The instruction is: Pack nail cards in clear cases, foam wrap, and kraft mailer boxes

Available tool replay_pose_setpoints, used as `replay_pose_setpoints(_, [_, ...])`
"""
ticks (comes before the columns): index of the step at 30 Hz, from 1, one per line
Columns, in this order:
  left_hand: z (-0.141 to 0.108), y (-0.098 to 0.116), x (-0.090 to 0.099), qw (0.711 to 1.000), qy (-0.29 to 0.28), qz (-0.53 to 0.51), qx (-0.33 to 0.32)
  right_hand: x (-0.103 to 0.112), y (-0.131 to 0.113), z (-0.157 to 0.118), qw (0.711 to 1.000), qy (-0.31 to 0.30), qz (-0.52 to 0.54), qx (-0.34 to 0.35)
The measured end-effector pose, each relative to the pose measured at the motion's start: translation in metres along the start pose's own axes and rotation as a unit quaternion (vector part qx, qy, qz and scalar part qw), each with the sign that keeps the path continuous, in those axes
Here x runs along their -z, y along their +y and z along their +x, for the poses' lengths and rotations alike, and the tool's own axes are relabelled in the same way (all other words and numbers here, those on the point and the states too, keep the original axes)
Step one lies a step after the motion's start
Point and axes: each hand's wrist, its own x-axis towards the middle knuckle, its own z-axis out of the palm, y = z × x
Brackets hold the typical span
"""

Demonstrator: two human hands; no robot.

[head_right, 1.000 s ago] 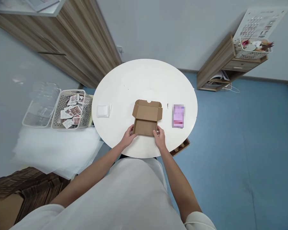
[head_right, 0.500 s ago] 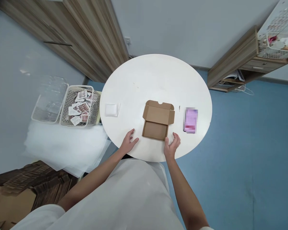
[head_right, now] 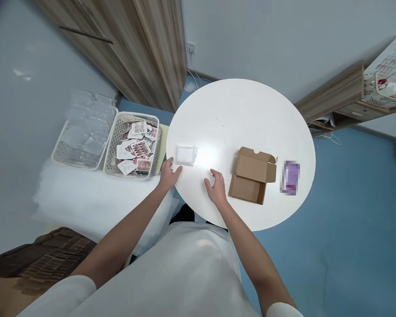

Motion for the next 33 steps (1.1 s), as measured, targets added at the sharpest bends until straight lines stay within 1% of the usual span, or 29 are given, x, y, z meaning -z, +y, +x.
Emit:
replay_pose_setpoints(3, [0.003,-0.003,0.000,0.999,-0.019,-0.031,0.019,-0.014,0.002,0.008,0.996,-0.019,0.046,-0.074])
replay_pose_setpoints(5, [0.006,-0.005,0.000,0.999,-0.025,-0.033,0.022,-0.021,0.003,0.014,0.991,-0.012,0.089,-0.102])
replay_pose_setpoints(9, [0.014,-0.006,-0.002,1.000,-0.019,-0.003,-0.008,-0.046,-0.001,0.034,0.976,0.067,0.174,-0.114])
replay_pose_setpoints(11, [0.020,-0.004,-0.004,0.999,-0.011,0.021,-0.032,-0.062,-0.006,0.047,0.974,0.083,0.185,-0.105])
replay_pose_setpoints(14, [0.029,0.001,-0.009,0.998,-0.008,0.047,-0.037,-0.078,-0.016,0.064,0.981,0.048,0.161,-0.094])
replay_pose_setpoints(16, [0.029,0.008,-0.012,0.999,-0.025,0.035,-0.018,-0.076,-0.021,0.070,0.983,0.022,0.146,-0.111])
replay_pose_setpoints(17, [0.026,0.014,-0.015,0.999,-0.042,0.009,-0.010,-0.070,-0.022,0.069,0.984,0.008,0.144,-0.109])
replay_pose_setpoints(18, [0.020,0.020,-0.019,0.999,-0.043,-0.016,-0.007,-0.060,-0.022,0.065,0.984,0.013,0.145,-0.103])
replay_pose_setpoints(19, [0.012,0.028,-0.024,0.999,-0.041,-0.031,-0.011,-0.046,-0.021,0.059,0.984,0.020,0.149,-0.093])
replay_pose_setpoints(21, [-0.011,0.046,-0.039,0.995,-0.058,-0.072,-0.034,-0.010,-0.013,0.040,0.984,0.031,0.165,-0.065])
replay_pose_setpoints(24, [-0.052,0.074,-0.076,0.986,-0.102,-0.100,-0.088,0.052,0.011,0.005,0.979,0.067,0.191,-0.035])
replay_pose_setpoints(26, [-0.075,0.089,-0.105,0.983,-0.131,-0.088,-0.092,0.088,0.033,-0.013,0.979,0.090,0.179,-0.044])
replay_pose_setpoints(27, [-0.084,0.095,-0.120,0.983,-0.143,-0.079,-0.086,0.103,0.044,-0.019,0.979,0.095,0.170,-0.053])
replay_pose_setpoints(28, [-0.091,0.099,-0.133,0.982,-0.155,-0.066,-0.081,0.115,0.056,-0.023,0.980,0.099,0.159,-0.060])
replay_pose_setpoints(30, [-0.100,0.104,-0.156,0.982,-0.171,-0.030,-0.074,0.130,0.077,-0.028,0.984,0.104,0.131,-0.067])
replay_pose_setpoints(33, [-0.107,0.104,-0.176,0.981,-0.177,0.045,-0.064,0.139,0.101,-0.028,0.990,0.097,0.075,-0.071])
